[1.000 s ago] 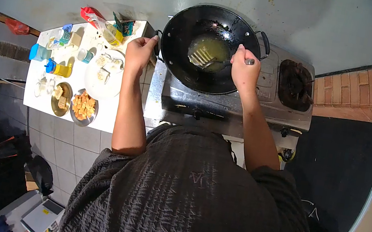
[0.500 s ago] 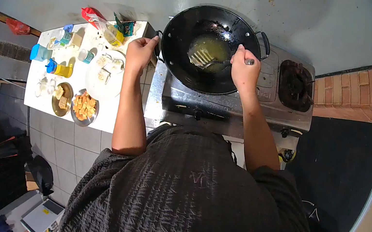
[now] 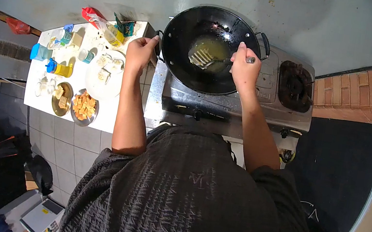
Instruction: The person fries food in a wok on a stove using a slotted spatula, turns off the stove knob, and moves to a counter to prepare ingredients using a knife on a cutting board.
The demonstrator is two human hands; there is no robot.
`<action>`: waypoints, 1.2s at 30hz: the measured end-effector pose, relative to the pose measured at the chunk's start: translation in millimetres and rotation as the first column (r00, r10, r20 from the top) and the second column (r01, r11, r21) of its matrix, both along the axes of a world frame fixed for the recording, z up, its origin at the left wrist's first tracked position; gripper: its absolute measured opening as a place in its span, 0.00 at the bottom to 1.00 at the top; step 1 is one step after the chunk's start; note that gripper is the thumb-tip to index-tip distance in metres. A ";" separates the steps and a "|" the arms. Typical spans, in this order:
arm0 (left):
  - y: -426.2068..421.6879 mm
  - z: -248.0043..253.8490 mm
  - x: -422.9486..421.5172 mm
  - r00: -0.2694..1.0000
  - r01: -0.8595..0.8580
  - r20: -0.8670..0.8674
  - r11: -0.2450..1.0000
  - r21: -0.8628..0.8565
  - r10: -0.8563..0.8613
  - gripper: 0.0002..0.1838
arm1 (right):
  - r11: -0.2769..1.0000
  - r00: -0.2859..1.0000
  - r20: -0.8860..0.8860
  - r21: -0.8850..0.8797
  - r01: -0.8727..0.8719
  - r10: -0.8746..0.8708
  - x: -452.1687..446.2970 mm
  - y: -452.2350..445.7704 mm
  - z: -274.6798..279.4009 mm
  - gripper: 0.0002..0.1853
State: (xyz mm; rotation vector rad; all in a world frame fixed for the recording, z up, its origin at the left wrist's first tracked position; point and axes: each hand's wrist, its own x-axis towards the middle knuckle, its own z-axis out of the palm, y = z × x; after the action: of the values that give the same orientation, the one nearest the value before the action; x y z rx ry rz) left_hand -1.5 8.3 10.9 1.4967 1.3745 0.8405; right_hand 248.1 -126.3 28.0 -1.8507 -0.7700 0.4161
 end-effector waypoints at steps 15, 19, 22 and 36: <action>-4.5 3.3 -0.7 0.998 -0.016 0.059 0.998 -0.066 0.020 0.19 | 0.996 0.965 0.252 0.080 0.048 -0.066 13.4 -9.5 28.9 0.25; -4.3 4.9 -1.5 0.998 -0.008 0.057 0.994 -0.111 0.014 0.19 | 1.000 0.932 0.362 -0.002 -0.024 0.023 17.3 -10.6 30.0 0.25; -4.6 5.2 -2.4 0.999 0.000 0.036 0.997 -0.080 0.003 0.19 | 0.998 0.940 0.339 0.008 -0.056 0.050 20.4 -10.6 23.9 0.25; -8.4 1.4 -5.5 0.998 -0.017 0.059 0.997 -0.072 0.022 0.20 | 0.989 0.954 0.277 0.050 -0.137 0.118 2.1 -29.9 43.5 0.22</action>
State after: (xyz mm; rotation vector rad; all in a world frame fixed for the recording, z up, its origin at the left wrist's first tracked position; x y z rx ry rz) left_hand -7.0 -0.1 12.3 1.3951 1.3631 0.8335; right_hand 250.2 -156.1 71.5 -1.8212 -1.0829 0.2126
